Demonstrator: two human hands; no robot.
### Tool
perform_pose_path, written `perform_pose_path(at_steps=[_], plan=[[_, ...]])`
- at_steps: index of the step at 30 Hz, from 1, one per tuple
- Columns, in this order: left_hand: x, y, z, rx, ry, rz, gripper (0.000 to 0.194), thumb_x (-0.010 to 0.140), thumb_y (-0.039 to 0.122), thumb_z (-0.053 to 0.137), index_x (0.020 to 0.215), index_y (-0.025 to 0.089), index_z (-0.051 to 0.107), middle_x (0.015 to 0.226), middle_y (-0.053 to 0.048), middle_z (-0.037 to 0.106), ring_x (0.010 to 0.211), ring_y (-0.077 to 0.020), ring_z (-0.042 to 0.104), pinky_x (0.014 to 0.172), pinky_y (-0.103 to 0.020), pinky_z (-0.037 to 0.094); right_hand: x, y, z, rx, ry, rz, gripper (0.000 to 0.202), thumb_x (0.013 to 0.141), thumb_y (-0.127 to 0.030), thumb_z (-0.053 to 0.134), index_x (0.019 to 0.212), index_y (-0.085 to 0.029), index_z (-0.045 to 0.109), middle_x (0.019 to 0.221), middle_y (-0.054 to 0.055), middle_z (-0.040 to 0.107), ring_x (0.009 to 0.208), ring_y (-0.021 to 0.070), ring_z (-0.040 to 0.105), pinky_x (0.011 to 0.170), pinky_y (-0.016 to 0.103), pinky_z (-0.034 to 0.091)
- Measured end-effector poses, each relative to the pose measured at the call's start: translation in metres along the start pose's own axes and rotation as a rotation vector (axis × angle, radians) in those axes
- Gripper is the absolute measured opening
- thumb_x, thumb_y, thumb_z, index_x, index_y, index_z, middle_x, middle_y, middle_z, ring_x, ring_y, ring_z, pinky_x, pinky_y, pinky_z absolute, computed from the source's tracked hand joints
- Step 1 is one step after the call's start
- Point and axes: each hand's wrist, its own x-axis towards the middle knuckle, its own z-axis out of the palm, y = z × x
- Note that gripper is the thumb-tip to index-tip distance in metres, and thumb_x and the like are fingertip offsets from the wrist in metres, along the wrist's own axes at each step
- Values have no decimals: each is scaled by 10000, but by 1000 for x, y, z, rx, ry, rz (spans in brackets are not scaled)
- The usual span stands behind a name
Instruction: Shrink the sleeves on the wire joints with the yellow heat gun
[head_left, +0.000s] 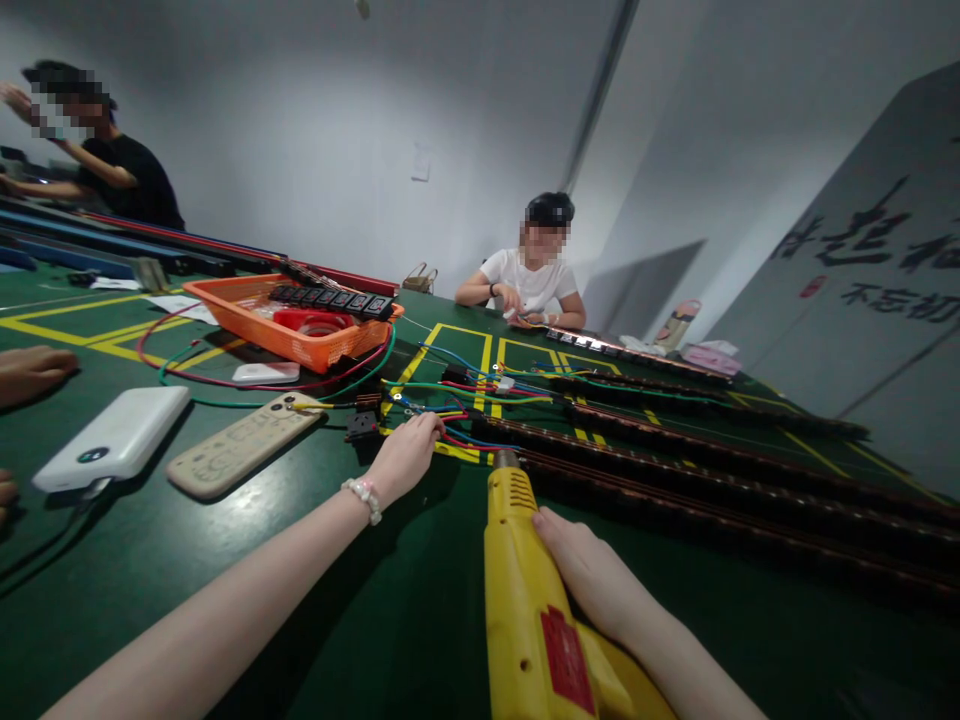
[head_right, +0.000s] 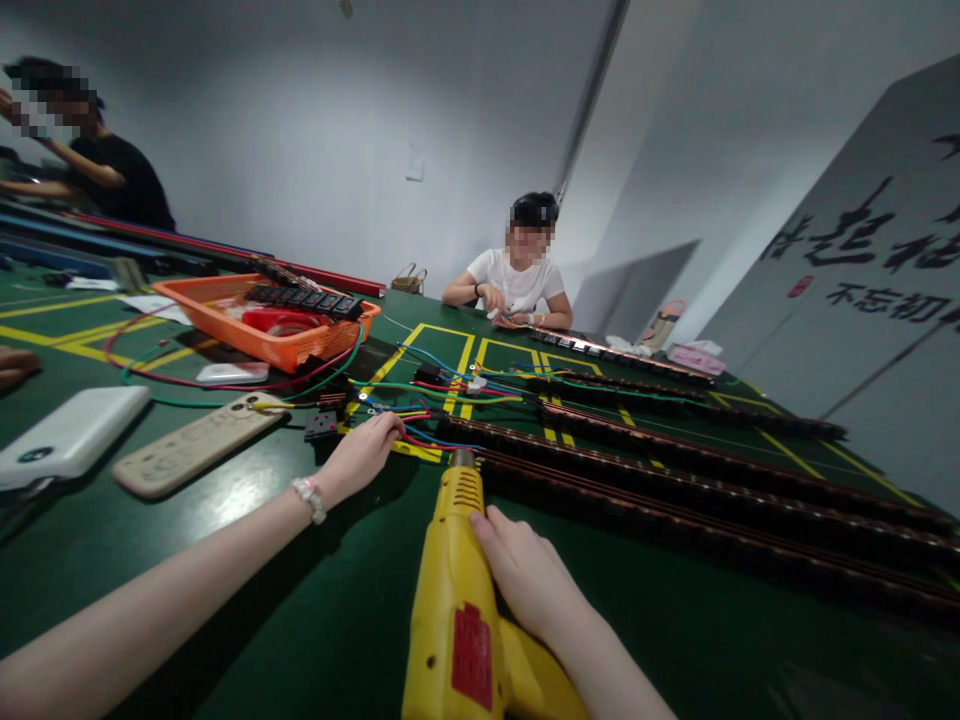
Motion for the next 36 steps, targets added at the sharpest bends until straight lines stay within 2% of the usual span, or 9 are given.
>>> perform_pose_path(at_steps=[8, 14, 20, 22, 24, 27, 29, 32, 36], plan=[[1, -2, 4, -10, -18, -22, 160, 898, 221, 317, 866, 177, 468, 847, -46, 581, 793, -164, 558, 685, -271, 409, 21, -19, 13, -76, 32, -116, 619, 869, -609, 94, 909, -195, 553, 906, 83, 615, 828, 208, 566, 723, 309, 378], [1, -3, 4, -98, -26, -53, 145, 888, 214, 327, 872, 185, 468, 862, -40, 584, 813, -164, 553, 699, -271, 413, 29, -30, 21, -102, 12, -140, 641, 859, -626, 65, 900, -203, 545, 886, 78, 613, 817, 217, 575, 694, 316, 383], [1, -8, 5, -158, -33, -19, 188, 879, 190, 301, 893, 182, 488, 899, -49, 576, 843, -163, 537, 731, -280, 415, 37, -44, 28, -132, 5, -187, 662, 854, -634, 57, 870, -189, 548, 872, 88, 616, 801, 231, 580, 663, 320, 387], [1, -11, 6, -175, -38, -14, 191, 879, 202, 303, 905, 181, 491, 895, -50, 575, 836, -161, 535, 727, -277, 418, 39, -47, 30, -140, 2, -210, 682, 852, -636, 53, 930, -186, 560, 903, 100, 619, 845, 252, 579, 691, 340, 389], [1, -13, 7, -184, -41, -6, 188, 878, 206, 306, 910, 181, 490, 894, -48, 574, 834, -160, 533, 722, -275, 420, 38, -49, 30, -118, -4, -204, 688, 845, -649, 65, 1112, -207, 521, 977, 110, 617, 901, 274, 576, 726, 364, 391], [2, -16, 8, -181, -38, 8, 187, 874, 199, 308, 912, 180, 489, 905, -50, 568, 848, -163, 528, 734, -281, 421, 34, -48, 28, -93, 0, -177, 669, 845, -649, 87, 1376, -271, 238, 1099, 126, 586, 968, 293, 563, 777, 398, 383], [2, -16, 8, -183, -35, 20, 193, 873, 195, 303, 910, 176, 492, 914, -55, 562, 860, -166, 523, 752, -290, 421, 32, -47, 26, -103, -5, -204, 621, 877, -592, 104, 1411, -275, 116, 1113, 133, 580, 968, 285, 562, 786, 392, 378], [2, -14, 7, -189, -38, 32, 198, 876, 202, 298, 903, 172, 492, 913, -60, 557, 868, -171, 517, 772, -301, 419, 30, -43, 24, -117, -24, -281, 530, 921, -406, 187, 1418, -252, 85, 1014, 110, 615, 845, 230, 580, 724, 334, 386], [2, -13, 7, -193, -46, 34, 194, 883, 220, 294, 884, 180, 484, 897, -52, 550, 857, -172, 512, 757, -299, 418, 31, -37, 23, -77, -52, -346, 587, 874, -241, 295, 1417, -255, 73, 867, 51, 621, 685, 165, 538, 632, 274, 369]])
